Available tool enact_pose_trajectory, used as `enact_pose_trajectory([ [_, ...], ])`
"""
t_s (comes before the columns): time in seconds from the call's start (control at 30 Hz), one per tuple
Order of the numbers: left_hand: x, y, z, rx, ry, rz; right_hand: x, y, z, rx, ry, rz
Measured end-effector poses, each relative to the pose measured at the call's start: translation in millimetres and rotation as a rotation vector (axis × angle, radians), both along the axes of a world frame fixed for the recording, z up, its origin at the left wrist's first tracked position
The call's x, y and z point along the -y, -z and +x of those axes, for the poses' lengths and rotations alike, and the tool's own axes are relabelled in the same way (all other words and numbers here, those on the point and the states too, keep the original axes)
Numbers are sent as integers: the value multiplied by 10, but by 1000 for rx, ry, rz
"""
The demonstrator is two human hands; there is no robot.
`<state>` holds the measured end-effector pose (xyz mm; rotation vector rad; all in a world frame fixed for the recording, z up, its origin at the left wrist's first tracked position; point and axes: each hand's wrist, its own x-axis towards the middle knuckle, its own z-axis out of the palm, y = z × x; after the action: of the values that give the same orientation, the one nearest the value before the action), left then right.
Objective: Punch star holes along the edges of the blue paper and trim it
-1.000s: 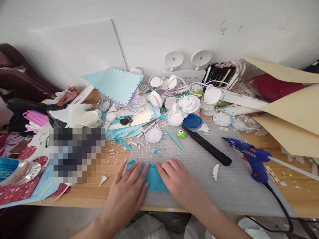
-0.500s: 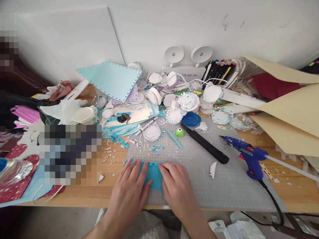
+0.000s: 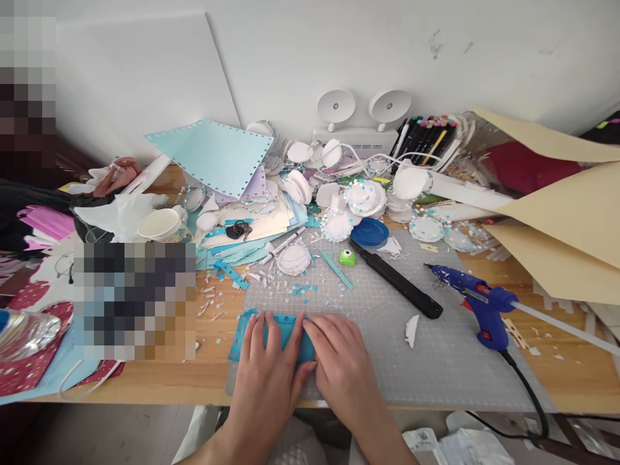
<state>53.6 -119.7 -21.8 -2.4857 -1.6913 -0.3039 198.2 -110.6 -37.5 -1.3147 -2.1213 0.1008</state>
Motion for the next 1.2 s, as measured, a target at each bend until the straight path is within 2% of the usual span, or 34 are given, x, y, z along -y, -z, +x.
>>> enact_pose_trajectory([
  [0.17,-38,-75,-156,114,70,-88,-27,-38,-22,-69,76,-23],
  [0.3,-174,-168,-453,367,60,-197,-47,-36,-36,-94,59,-24],
  [0.4,-322,-146,-677,395,14,-109,-53,-32,-39,-98,53,-17],
  [0.53,-465,-73,-848,403,100,-130,-55,-39,-44,-78,45,0],
  [0.7,-512,-93,-902,328,206,-111,-53,-31,-49,-64,51,7],
  [0.83,-515,-125,-910,195,261,-108,-45,6,-39,-24,58,-21],
  [0.97,-476,-137,-918,4,325,11,-52,22,-28,65,32,-69],
  [1.07,-418,-152,-913,-35,314,72,-64,16,-27,69,16,-57],
  [1.2,-336,-179,-792,65,243,46,-70,13,-29,62,5,-44],
])
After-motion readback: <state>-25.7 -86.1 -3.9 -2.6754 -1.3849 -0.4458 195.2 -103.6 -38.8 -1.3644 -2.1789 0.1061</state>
